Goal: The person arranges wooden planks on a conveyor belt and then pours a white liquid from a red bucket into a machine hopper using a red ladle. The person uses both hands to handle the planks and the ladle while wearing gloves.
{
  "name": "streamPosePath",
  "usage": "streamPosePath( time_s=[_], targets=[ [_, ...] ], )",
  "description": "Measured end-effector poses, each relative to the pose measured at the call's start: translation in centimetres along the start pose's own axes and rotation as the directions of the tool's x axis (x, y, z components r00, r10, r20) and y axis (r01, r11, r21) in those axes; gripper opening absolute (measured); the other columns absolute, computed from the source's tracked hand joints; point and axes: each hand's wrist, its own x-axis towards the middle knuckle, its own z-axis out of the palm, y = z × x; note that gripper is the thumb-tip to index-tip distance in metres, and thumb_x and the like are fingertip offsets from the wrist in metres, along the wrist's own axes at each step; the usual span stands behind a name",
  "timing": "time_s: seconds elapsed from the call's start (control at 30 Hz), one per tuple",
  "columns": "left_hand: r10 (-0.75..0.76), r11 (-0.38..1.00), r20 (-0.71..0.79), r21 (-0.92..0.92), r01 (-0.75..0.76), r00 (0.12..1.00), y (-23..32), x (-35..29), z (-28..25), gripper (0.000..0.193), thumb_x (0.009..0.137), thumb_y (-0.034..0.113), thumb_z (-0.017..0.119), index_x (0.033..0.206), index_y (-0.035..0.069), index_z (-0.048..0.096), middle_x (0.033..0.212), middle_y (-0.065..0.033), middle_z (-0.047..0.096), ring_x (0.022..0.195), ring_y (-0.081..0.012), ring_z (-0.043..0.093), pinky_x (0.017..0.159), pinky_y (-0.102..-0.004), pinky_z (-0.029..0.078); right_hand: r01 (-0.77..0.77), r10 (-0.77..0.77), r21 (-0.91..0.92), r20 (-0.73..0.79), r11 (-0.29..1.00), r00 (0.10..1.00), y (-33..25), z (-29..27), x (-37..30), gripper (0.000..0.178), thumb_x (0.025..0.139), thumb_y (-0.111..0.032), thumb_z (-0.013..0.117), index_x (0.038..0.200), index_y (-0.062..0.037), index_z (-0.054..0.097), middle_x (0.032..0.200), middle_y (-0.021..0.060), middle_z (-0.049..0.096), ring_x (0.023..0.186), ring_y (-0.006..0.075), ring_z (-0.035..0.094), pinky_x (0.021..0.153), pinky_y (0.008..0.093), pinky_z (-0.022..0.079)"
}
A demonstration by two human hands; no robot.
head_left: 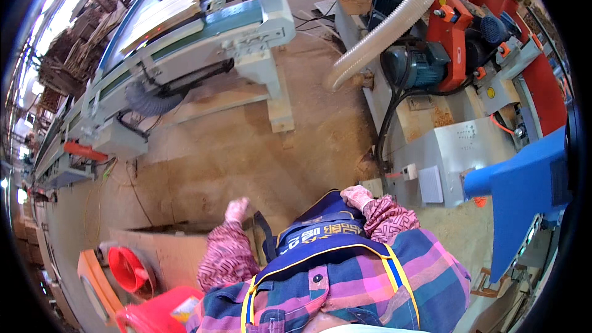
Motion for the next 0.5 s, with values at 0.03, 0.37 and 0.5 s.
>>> streamPosePath(
  time_s=[0.03, 0.37, 0.5],
  targets=[
    [0.075, 0.997, -0.240, -0.016, -0.081, 0.968, -4.4, 2.1, -1.5, 0.029, 0.088, 0.011, 0.051, 0.115, 0.015, 0.063, 0.117, -0.0122, 0.064, 0.105, -0.0289, 0.063, 0.091, -0.0408, 0.051, 0.007, -0.004, -0.052, 0.068, 0.999, 0.998, -2.7, -1.8, 0.4, 0.016, 0.084, -0.025, 0.060, 0.090, -0.0156, 0.072, 0.092, 0.0067, 0.070, 0.087, 0.0212, 0.067, 0.074, 0.0362, 0.054],
    [-0.325, 0.395, -0.121, -0.919, 0.019, 0.938, 13.8, 24.4, -29.9, 0.043, 0.091, 0.037, 0.064, 0.128, 0.014, 0.063, 0.125, -0.0105, 0.065, 0.117, -0.0239, 0.059, 0.103, -0.0335, 0.042, 0.040, -0.067, -0.253, -0.098, 0.967, 0.993, 0.8, -22.1, 17.0, 0.020, 0.079, -0.023, 0.064, 0.096, -0.0145, 0.071, 0.088, 0.0082, 0.069, 0.081, 0.0261, 0.068, 0.069, 0.0379, 0.054],
    [-0.104, 0.821, -0.659, -0.479, -0.309, 0.745, 16.7, 29.6, -37.5, 0.038, 0.085, 0.025, 0.069, 0.120, 0.012, 0.066, 0.112, -0.0146, 0.067, 0.106, -0.0327, 0.063, 0.093, -0.0384, 0.050, -0.243, 0.332, 0.752, 0.034, 0.612, 0.943, 1.7, -31.2, 23.3, 0.019, 0.086, -0.020, 0.064, 0.092, -0.0038, 0.071, 0.072, 0.0067, 0.066, 0.060, 0.0169, 0.062, 0.058, 0.0284, 0.049]
  ],
)
